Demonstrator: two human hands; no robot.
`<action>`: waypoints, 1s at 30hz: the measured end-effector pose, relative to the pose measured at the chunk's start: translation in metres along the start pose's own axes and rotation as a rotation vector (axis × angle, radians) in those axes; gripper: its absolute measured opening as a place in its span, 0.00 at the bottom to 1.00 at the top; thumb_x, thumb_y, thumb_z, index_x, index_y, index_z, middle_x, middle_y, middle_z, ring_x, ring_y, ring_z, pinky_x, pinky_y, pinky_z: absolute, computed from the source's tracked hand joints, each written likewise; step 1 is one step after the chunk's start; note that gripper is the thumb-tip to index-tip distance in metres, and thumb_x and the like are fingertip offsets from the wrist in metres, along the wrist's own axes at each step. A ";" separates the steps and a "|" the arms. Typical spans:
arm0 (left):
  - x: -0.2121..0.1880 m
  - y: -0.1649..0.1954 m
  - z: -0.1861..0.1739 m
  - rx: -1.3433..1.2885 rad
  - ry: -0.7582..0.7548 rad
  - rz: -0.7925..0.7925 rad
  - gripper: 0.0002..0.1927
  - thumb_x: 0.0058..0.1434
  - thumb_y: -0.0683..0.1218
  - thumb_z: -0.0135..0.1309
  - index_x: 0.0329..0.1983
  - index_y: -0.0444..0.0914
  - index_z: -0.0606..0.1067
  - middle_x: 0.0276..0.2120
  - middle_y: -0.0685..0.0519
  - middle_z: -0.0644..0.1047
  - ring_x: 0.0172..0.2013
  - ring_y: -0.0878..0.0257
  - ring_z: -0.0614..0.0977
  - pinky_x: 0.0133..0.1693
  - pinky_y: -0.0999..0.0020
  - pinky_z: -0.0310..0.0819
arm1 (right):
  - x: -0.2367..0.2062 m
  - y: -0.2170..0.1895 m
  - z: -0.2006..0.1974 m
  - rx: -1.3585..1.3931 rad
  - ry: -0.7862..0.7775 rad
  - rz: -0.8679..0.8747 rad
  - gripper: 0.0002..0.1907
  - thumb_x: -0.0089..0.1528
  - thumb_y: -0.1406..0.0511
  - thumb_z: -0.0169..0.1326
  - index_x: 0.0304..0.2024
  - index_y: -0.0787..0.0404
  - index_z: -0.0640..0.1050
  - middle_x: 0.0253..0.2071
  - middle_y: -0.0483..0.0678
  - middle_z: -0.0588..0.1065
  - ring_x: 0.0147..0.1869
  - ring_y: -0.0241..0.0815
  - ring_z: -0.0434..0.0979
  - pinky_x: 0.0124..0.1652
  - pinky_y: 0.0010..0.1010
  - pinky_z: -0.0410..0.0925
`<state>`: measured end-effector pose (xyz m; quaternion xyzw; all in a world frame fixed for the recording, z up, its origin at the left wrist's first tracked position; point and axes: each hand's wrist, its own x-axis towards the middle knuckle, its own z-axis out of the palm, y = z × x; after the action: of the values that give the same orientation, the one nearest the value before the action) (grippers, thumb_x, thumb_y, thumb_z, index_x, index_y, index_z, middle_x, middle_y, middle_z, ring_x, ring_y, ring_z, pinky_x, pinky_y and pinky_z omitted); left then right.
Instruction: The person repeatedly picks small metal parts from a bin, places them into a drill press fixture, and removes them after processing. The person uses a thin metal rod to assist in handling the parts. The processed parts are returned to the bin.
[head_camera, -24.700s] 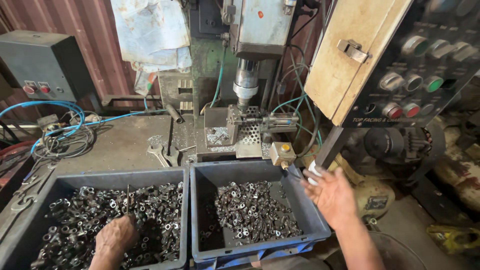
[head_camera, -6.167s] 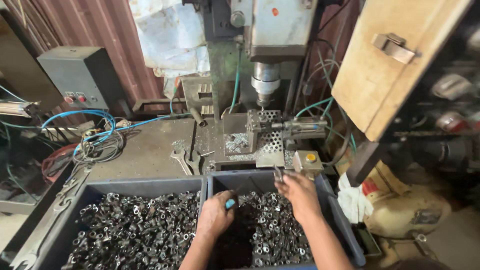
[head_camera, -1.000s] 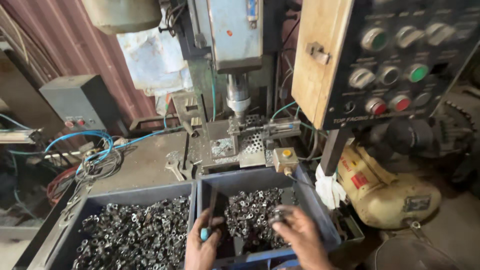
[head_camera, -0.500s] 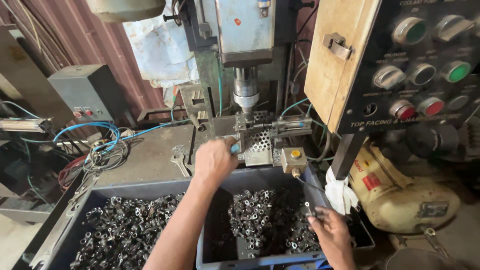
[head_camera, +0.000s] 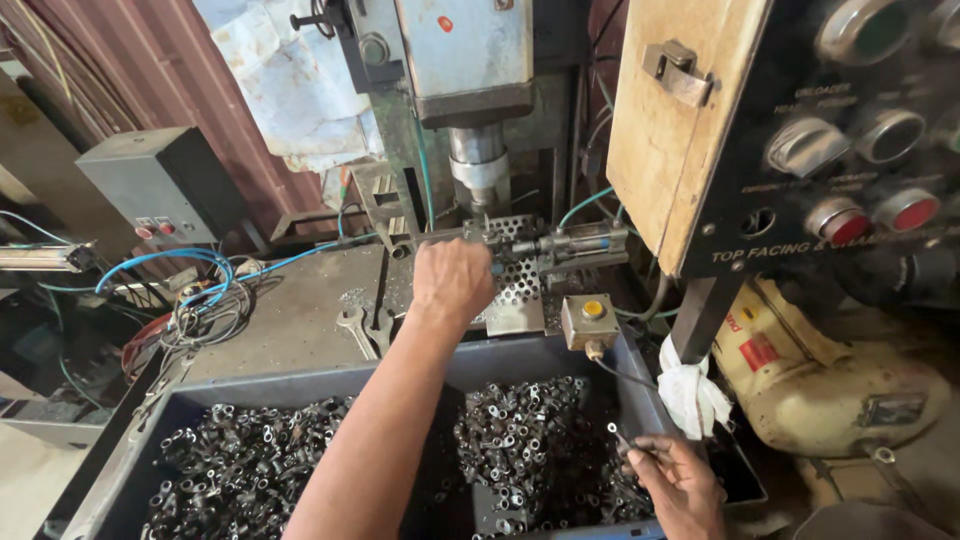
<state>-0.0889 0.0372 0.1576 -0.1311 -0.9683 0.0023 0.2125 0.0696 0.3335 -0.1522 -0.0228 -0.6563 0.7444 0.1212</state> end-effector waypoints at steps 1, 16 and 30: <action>0.003 -0.003 0.007 -0.075 0.003 -0.038 0.07 0.55 0.44 0.55 0.27 0.39 0.82 0.30 0.39 0.82 0.35 0.45 0.85 0.43 0.52 0.77 | -0.001 -0.001 0.000 0.053 -0.027 -0.025 0.15 0.60 0.68 0.59 0.49 0.67 0.77 0.40 0.51 0.84 0.40 0.37 0.83 0.41 0.26 0.74; -0.183 -0.057 0.109 -0.804 0.078 -0.316 0.15 0.57 0.47 0.59 0.46 0.38 0.81 0.36 0.39 0.83 0.40 0.42 0.84 0.43 0.54 0.80 | 0.004 -0.057 0.024 0.002 0.013 0.089 0.11 0.61 0.70 0.59 0.46 0.69 0.79 0.37 0.53 0.81 0.38 0.39 0.80 0.36 0.29 0.70; -0.195 -0.049 0.094 -0.894 0.114 -0.366 0.13 0.59 0.45 0.57 0.46 0.37 0.80 0.36 0.38 0.82 0.39 0.41 0.84 0.41 0.53 0.79 | 0.176 -0.102 0.213 0.406 0.028 0.122 0.07 0.63 0.71 0.55 0.44 0.63 0.73 0.43 0.54 0.78 0.45 0.48 0.82 0.42 0.34 0.76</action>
<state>0.0305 -0.0553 -0.0047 -0.0368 -0.8684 -0.4586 0.1850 -0.1263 0.1751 -0.0004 -0.0478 -0.4883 0.8670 0.0871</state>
